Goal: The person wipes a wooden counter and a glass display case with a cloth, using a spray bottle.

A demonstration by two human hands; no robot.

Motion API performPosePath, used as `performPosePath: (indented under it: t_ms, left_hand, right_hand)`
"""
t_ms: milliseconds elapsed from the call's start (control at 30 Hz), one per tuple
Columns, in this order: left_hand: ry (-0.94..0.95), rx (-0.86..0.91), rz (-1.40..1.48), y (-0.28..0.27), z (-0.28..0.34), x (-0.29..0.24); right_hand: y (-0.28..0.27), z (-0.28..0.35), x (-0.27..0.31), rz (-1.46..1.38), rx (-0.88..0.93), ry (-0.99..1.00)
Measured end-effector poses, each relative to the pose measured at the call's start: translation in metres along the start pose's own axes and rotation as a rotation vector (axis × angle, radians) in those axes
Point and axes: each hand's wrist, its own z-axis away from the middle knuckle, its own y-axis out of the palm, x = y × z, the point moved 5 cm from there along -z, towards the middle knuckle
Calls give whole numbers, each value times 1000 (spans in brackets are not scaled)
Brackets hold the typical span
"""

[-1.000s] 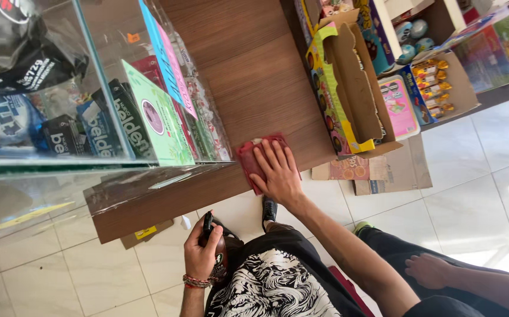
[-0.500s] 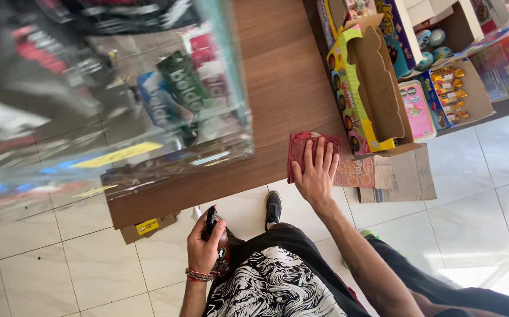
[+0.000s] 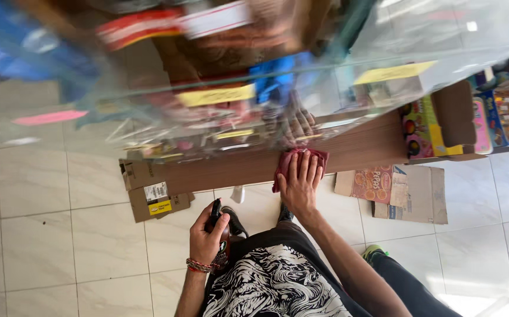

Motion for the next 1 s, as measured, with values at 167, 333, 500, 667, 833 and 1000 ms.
performPosePath:
  t_ms: [167,333,500,667,833,1000]
  left_hand:
    - [6,-49,26,-64,4,29]
    - [-22,-90,55,-118,14,54]
    - [-50,-119,72,-155,27,74]
    - [-86,-119,114,-172,29,88]
    - [-141,-94,144,-179,26,93]
    - [-112,-86,177,-182,21,89]
  right_hand:
    - [-3,13,99,-45,-55,-50]
    - [1,14,171,-29,-38,-116]
    - [3,16,216,-62,-21,-172]
    - [8,14,258,-80,108,-221]
    - [36,21,314,-79,-64,-295]
    - [41,21,360,-131,-85,-423]
